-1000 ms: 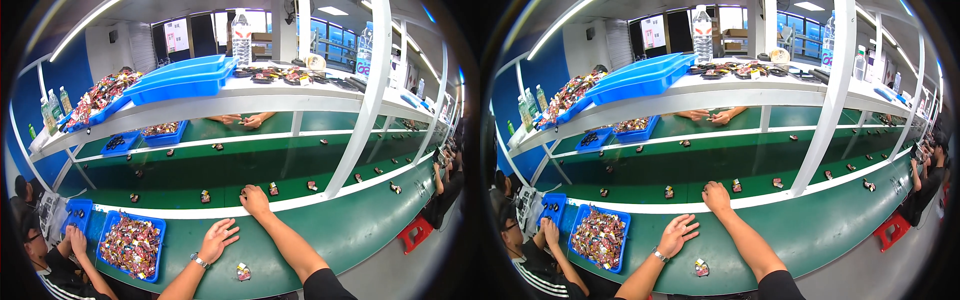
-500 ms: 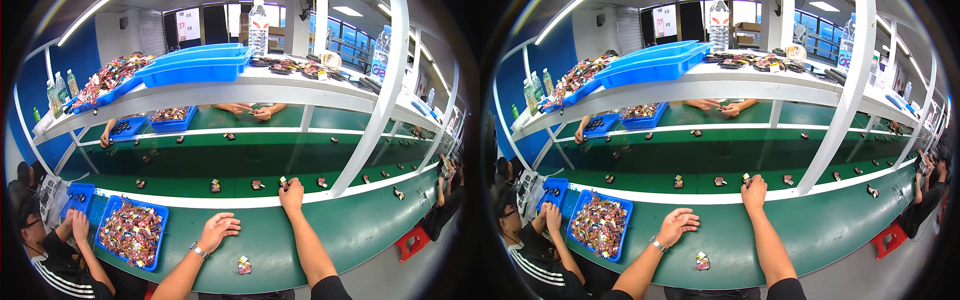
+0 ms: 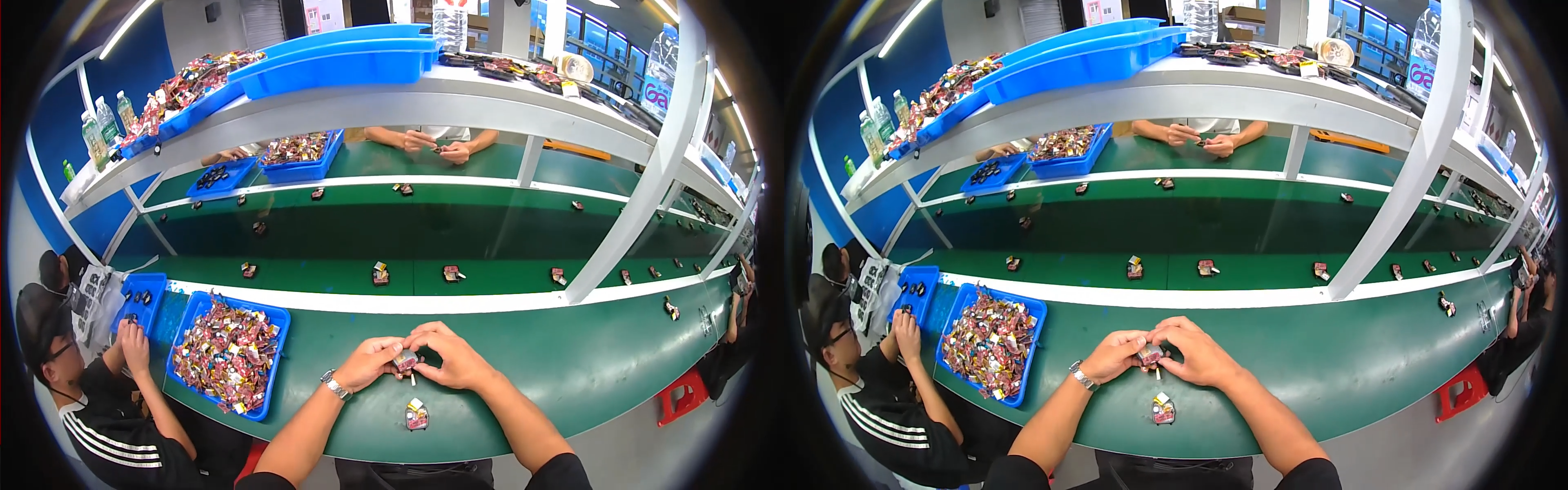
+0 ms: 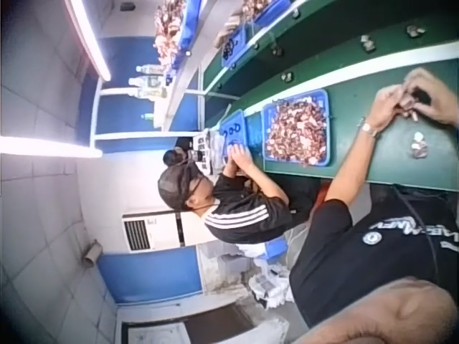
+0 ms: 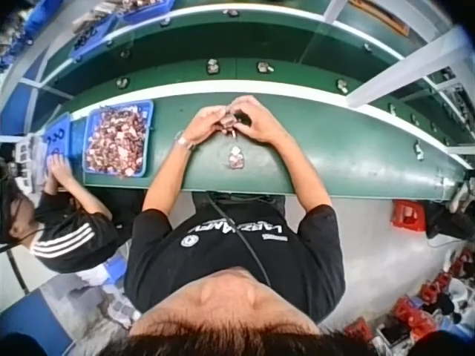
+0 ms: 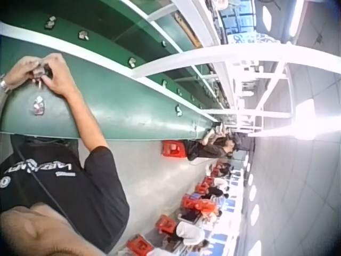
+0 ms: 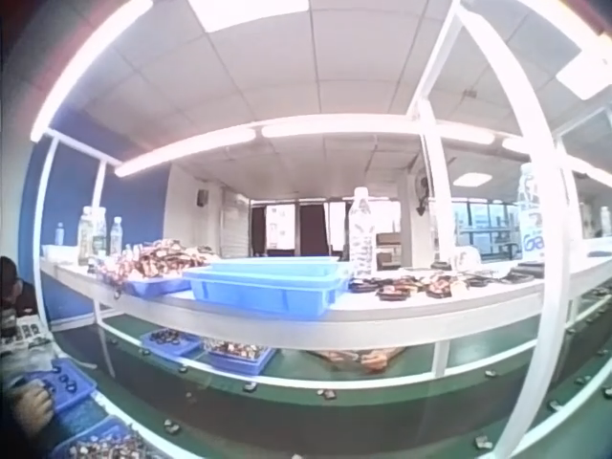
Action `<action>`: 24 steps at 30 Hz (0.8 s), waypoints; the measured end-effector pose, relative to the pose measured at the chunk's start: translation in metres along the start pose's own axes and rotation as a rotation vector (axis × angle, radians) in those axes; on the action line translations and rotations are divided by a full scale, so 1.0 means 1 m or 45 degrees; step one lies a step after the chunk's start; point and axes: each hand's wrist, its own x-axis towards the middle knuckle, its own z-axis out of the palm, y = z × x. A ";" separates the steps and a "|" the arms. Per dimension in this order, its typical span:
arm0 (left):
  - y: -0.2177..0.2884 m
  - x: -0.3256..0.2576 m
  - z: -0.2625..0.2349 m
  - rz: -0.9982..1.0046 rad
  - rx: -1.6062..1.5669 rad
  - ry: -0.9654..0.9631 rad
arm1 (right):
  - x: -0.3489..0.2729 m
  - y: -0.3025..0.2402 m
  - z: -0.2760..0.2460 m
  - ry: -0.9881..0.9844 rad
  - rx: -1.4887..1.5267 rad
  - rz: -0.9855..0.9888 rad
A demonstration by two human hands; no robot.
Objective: Assemble small plastic pins or decorative components at a factory workstation.
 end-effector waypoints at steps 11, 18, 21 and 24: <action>-0.006 0.002 0.013 0.152 -0.017 0.250 | 0.003 -0.006 0.005 0.084 -0.552 -0.193; -0.010 0.005 0.015 0.090 -0.020 0.221 | 0.001 0.002 0.008 0.132 -0.439 -0.103; -0.011 0.005 0.014 0.115 -0.047 0.208 | 0.000 0.001 0.007 0.115 -0.466 -0.107; -0.012 0.006 0.012 0.129 -0.070 0.200 | 0.000 0.003 0.004 0.076 -0.469 -0.133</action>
